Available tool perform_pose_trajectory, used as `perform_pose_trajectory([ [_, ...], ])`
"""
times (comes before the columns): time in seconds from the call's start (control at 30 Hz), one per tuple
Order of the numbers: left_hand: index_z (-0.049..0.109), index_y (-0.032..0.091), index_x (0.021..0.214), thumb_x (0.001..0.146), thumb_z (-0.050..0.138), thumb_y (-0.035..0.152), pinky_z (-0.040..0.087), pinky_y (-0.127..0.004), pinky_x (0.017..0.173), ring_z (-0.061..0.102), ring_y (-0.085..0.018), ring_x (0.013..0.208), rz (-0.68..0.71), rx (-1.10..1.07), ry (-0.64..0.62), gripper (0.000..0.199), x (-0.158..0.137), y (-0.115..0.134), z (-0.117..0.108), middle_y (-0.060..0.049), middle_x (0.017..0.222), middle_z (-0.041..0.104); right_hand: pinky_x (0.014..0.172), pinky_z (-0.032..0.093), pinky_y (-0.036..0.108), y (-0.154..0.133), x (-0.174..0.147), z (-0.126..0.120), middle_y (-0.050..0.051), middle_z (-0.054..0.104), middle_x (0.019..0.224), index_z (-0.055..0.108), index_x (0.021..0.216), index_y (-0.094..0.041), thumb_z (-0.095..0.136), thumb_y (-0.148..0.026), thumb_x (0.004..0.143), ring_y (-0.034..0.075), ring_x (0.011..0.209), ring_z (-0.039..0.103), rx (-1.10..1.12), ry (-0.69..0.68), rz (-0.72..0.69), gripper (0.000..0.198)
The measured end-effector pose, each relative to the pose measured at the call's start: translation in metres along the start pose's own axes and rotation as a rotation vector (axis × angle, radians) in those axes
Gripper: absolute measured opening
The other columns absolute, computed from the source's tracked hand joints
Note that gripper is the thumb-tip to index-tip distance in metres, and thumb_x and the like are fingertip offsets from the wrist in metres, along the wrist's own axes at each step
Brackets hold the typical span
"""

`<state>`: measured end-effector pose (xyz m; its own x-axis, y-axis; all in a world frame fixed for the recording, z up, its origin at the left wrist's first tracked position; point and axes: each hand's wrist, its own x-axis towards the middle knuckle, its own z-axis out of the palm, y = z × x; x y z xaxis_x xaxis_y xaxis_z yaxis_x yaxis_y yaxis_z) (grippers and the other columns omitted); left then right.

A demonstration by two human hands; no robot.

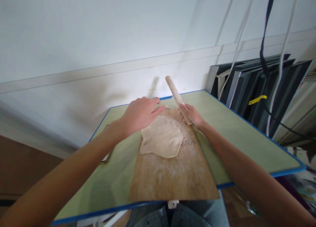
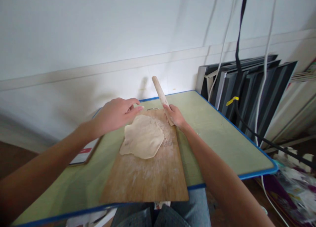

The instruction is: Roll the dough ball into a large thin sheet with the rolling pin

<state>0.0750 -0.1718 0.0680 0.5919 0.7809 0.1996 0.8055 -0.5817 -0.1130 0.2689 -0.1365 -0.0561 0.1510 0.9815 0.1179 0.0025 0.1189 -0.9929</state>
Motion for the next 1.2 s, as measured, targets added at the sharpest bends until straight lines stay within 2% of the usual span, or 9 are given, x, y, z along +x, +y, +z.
perform_pose_trajectory([
  [0.03, 0.062, 0.017, 0.094, 0.091, 0.036, 0.044, 0.036, -0.025, 0.058, 0.058, -0.016, 0.064, 0.003, 0.031, -0.002, 0.038, 0.007, -0.007, 0.009, -0.004, 0.070, 0.063, 0.028, 0.033, 0.019, 0.000, 0.000, 0.000, -0.007, 0.047, 0.045, 0.046, 0.069, -0.020, 0.057, -0.064, 0.071, 0.007, 0.031, 0.042, 0.000, -0.001, 0.001, 0.046],
  [0.13, 0.061, 0.015, 0.088, 0.091, 0.035, 0.047, 0.039, -0.025, 0.061, 0.061, -0.019, 0.076, 0.055, 0.008, -0.152, 0.041, 0.024, -0.029, 0.044, -0.008, 0.086, 0.065, 0.029, 0.034, 0.019, 0.000, 0.001, 0.002, -0.007, 0.047, 0.044, 0.046, 0.067, -0.020, 0.058, -0.062, 0.072, 0.007, 0.031, 0.042, 0.005, -0.005, 0.000, 0.045],
  [0.23, 0.059, 0.015, 0.088, 0.089, 0.036, 0.049, 0.040, -0.026, 0.062, 0.061, -0.021, 0.082, 0.036, -0.022, -0.189, 0.041, 0.036, -0.044, 0.075, -0.010, 0.092, 0.065, 0.030, 0.034, 0.019, 0.000, 0.001, 0.002, -0.008, 0.047, 0.044, 0.045, 0.067, -0.020, 0.057, -0.060, 0.074, 0.006, 0.031, 0.041, 0.014, -0.002, -0.003, 0.043],
  [0.37, 0.055, 0.016, 0.082, 0.083, 0.046, 0.047, 0.039, -0.025, 0.059, 0.057, -0.018, 0.072, 0.009, -0.177, -0.188, 0.033, 0.045, -0.053, 0.089, -0.006, 0.083, 0.063, 0.029, 0.034, 0.019, -0.001, 0.000, 0.001, -0.007, 0.048, 0.046, 0.045, 0.067, -0.020, 0.056, -0.056, 0.077, 0.006, 0.032, 0.042, 0.009, -0.004, 0.004, 0.039],
  [0.5, 0.049, 0.019, 0.063, 0.078, 0.052, 0.038, 0.036, -0.023, 0.057, 0.050, -0.014, 0.064, 0.086, -0.325, -0.229, 0.024, 0.055, -0.058, 0.089, 0.000, 0.065, 0.055, 0.029, 0.034, 0.018, -0.001, -0.001, 0.001, -0.007, 0.047, 0.046, 0.045, 0.068, -0.020, 0.056, -0.054, 0.078, 0.006, 0.032, 0.043, 0.005, -0.012, 0.009, 0.037],
  [0.8, 0.055, 0.016, 0.060, 0.071, 0.058, 0.032, 0.032, -0.022, 0.052, 0.046, -0.011, 0.057, 0.149, -0.400, -0.405, 0.019, 0.078, -0.058, 0.090, 0.003, 0.059, 0.053, 0.030, 0.035, 0.019, 0.000, 0.001, 0.001, -0.007, 0.047, 0.047, 0.046, 0.068, -0.019, 0.054, -0.055, 0.079, 0.006, 0.032, 0.043, 0.000, -0.016, 0.015, 0.038],
  [1.0, 0.054, 0.017, 0.074, 0.086, 0.041, 0.037, 0.033, -0.023, 0.057, 0.049, -0.013, 0.065, 0.164, -0.368, -0.223, 0.027, 0.061, -0.047, 0.075, 0.000, 0.071, 0.056, 0.031, 0.035, 0.018, 0.001, 0.003, 0.002, -0.007, 0.047, 0.046, 0.045, 0.066, -0.019, 0.054, -0.055, 0.079, 0.006, 0.032, 0.043, -0.010, -0.019, 0.000, 0.039],
  [1.1, 0.056, 0.018, 0.079, 0.090, 0.038, 0.038, 0.030, -0.025, 0.056, 0.050, -0.014, 0.063, 0.217, -0.202, -0.117, 0.029, 0.048, -0.039, 0.059, -0.001, 0.067, 0.055, 0.031, 0.035, 0.019, 0.001, 0.002, 0.001, -0.007, 0.048, 0.047, 0.046, 0.067, -0.019, 0.054, -0.056, 0.078, 0.006, 0.032, 0.043, -0.011, -0.025, -0.001, 0.040],
  [1.2, 0.057, 0.019, 0.078, 0.091, 0.040, 0.035, 0.029, -0.025, 0.055, 0.053, -0.015, 0.062, 0.312, -0.055, -0.062, 0.027, 0.039, -0.028, 0.038, -0.002, 0.065, 0.057, 0.031, 0.035, 0.020, 0.001, 0.002, 0.001, -0.007, 0.048, 0.047, 0.047, 0.068, -0.019, 0.053, -0.059, 0.078, 0.007, 0.032, 0.043, -0.020, -0.024, -0.007, 0.041],
])
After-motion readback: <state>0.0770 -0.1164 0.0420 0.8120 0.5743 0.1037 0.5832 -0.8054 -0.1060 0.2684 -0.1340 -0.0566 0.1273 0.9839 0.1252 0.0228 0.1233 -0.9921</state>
